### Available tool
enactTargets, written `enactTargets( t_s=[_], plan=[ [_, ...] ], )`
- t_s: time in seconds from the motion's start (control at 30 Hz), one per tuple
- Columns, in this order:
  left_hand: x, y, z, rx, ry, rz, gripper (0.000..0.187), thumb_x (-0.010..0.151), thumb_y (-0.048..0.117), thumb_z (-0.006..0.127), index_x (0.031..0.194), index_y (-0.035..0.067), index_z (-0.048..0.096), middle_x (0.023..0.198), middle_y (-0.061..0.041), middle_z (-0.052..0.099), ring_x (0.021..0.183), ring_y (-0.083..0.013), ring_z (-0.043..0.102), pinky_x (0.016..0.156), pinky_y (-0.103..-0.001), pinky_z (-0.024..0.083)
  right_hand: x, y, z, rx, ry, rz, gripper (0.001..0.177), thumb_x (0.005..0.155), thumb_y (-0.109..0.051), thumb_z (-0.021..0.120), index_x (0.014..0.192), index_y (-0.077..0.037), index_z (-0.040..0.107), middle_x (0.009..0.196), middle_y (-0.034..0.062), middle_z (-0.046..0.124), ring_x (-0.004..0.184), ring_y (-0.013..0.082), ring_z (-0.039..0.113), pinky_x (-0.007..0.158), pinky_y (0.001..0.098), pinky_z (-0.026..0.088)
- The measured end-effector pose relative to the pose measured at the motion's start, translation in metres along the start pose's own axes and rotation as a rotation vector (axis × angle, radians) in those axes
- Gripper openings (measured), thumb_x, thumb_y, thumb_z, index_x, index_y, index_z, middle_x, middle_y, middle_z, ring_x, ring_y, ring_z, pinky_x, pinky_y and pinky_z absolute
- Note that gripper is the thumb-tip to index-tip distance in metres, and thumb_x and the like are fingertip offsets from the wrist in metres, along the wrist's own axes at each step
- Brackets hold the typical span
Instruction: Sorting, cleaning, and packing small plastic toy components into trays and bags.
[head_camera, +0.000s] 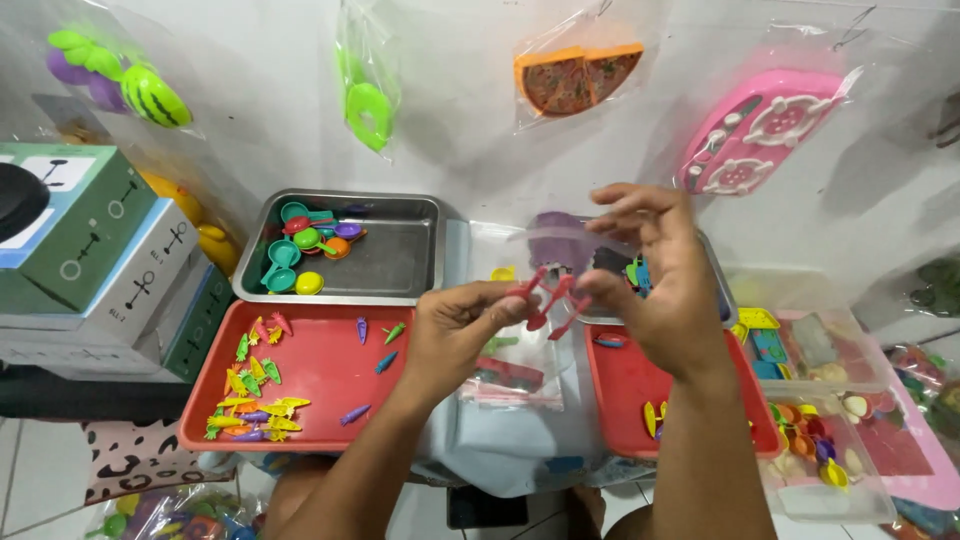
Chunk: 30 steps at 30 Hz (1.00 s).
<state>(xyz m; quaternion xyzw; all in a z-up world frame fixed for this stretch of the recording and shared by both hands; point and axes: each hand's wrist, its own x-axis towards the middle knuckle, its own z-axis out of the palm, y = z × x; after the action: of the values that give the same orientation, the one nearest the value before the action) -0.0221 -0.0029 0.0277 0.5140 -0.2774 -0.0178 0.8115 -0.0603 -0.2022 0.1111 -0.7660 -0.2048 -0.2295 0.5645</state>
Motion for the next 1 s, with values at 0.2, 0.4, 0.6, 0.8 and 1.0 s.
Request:
enactTargets(
  t_s=[0.2, 0.4, 0.6, 0.8, 1.0],
  plan=[
    [0.009, -0.001, -0.005, 0.061, 0.157, 0.001, 0.02, 0.091, 0.009, 0.077, 0.108, 0.0, 0.078, 0.091, -0.015, 0.08, 0.087, -0.0164, 0.074, 0.075, -0.032, 0.065, -0.013, 0.067, 0.016, 0.142, 0.004, 0.306, 0.046, 0.08, -0.009, 0.085, 0.123, -0.002, 0.07, 0.092, 0.0097, 0.073, 0.073, 0.0101, 0.069, 0.064, 0.0213, 0.055],
    [0.006, 0.01, -0.005, 0.06, -0.048, 0.011, 0.064, 0.077, 0.009, 0.088, 0.135, 0.003, 0.063, 0.115, -0.017, 0.074, 0.109, -0.0226, 0.068, 0.098, -0.044, 0.058, -0.01, 0.043, 0.012, 0.079, 0.113, 0.186, 0.015, 0.089, 0.0, 0.078, 0.104, 0.001, 0.072, 0.079, 0.0109, 0.072, 0.075, 0.0115, 0.068, 0.073, 0.027, 0.058],
    [0.005, -0.019, -0.017, 0.22, -0.142, -0.125, 0.018, 0.085, 0.004, 0.08, 0.102, -0.001, 0.079, 0.096, -0.02, 0.079, 0.095, -0.0236, 0.072, 0.087, -0.039, 0.059, -0.014, 0.043, -0.003, 0.06, 0.098, 0.073, 0.015, 0.089, 0.003, 0.076, 0.103, 0.007, 0.07, 0.084, 0.0161, 0.068, 0.077, 0.0163, 0.066, 0.075, 0.0303, 0.057],
    [0.003, -0.018, -0.016, 0.196, -0.127, -0.128, 0.015, 0.085, 0.007, 0.082, 0.099, 0.001, 0.081, 0.091, -0.018, 0.079, 0.089, -0.0219, 0.073, 0.084, -0.038, 0.059, -0.007, 0.04, 0.003, 0.203, 0.046, 0.139, 0.056, 0.088, -0.022, 0.076, 0.136, 0.001, 0.059, 0.105, 0.015, 0.068, 0.09, 0.0156, 0.066, 0.083, 0.027, 0.053],
    [0.001, -0.024, -0.018, 0.169, -0.107, -0.141, 0.013, 0.083, 0.01, 0.084, 0.096, 0.005, 0.081, 0.089, -0.01, 0.08, 0.088, -0.0132, 0.071, 0.082, -0.03, 0.058, -0.009, 0.038, 0.014, 0.06, 0.06, 0.142, 0.009, 0.091, -0.008, 0.079, 0.098, -0.002, 0.076, 0.074, 0.0056, 0.069, 0.068, 0.0072, 0.061, 0.067, 0.0206, 0.049]
  ],
)
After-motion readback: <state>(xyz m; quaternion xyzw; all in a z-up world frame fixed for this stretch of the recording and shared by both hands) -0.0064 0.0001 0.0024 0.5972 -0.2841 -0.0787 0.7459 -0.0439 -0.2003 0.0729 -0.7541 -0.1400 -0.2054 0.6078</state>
